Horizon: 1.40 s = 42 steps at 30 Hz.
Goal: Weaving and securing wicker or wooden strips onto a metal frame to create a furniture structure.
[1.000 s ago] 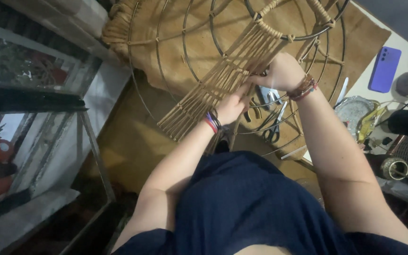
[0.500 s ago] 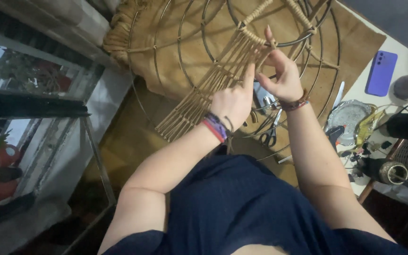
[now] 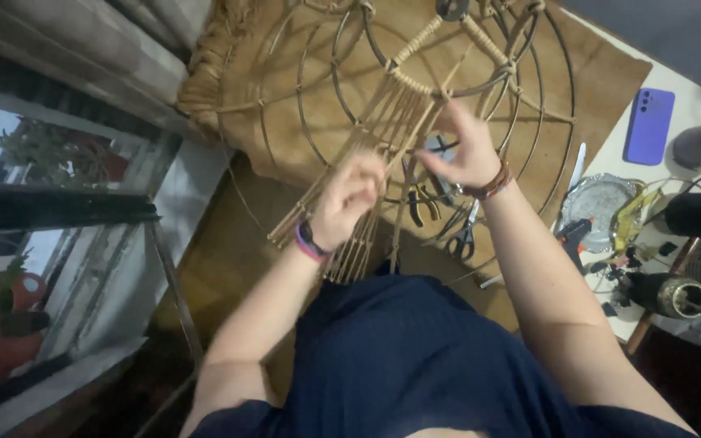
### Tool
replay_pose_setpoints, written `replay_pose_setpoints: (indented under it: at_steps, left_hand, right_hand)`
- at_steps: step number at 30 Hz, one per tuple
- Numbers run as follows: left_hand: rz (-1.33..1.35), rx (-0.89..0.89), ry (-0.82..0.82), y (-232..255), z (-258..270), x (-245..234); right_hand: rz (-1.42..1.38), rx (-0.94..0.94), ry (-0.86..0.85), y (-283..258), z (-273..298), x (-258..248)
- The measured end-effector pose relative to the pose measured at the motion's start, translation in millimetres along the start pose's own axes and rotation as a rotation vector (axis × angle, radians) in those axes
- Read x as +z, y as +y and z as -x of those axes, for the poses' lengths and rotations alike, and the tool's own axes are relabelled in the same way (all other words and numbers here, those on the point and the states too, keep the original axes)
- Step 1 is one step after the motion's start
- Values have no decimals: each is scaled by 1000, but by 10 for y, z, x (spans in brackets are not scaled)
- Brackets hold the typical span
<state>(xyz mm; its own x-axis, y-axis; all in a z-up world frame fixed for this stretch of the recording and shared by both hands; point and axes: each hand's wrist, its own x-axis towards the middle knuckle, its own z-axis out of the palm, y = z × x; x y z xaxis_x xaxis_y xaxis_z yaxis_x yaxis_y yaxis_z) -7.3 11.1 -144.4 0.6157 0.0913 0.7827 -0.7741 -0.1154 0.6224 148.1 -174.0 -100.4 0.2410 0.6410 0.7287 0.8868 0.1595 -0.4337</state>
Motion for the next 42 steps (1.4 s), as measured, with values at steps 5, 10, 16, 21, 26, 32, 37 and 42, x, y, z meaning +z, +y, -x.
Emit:
replay_pose_setpoints:
  at_steps: [5, 10, 16, 21, 26, 32, 37, 42]
  left_hand:
    - [738, -316, 141, -225, 817, 89]
    - [769, -405, 202, -393, 1233, 20]
    - [118, -724, 26, -8, 1370, -93]
    - [-450, -416, -7, 17, 1629, -129]
    - [-940, -419, -257, -117, 1683, 76]
    - [-1261, -417, -404, -583, 1742, 489]
    - [-1609, -391, -282, -431, 1529, 809]
    - [-1595, -372, 48, -587, 1558, 979]
  right_hand:
    - [496, -11, -95, -32, 15, 91]
    - [625, 46, -101, 5, 26, 147]
    - [425, 138, -207, -106, -18, 94]
    - [634, 243, -146, -68, 29, 265]
    - [553, 267, -160, -54, 54, 280]
    - [613, 114, -102, -93, 102, 316]
    - [486, -65, 69, -376, 163, 334]
    - [494, 82, -62, -333, 892, 424]
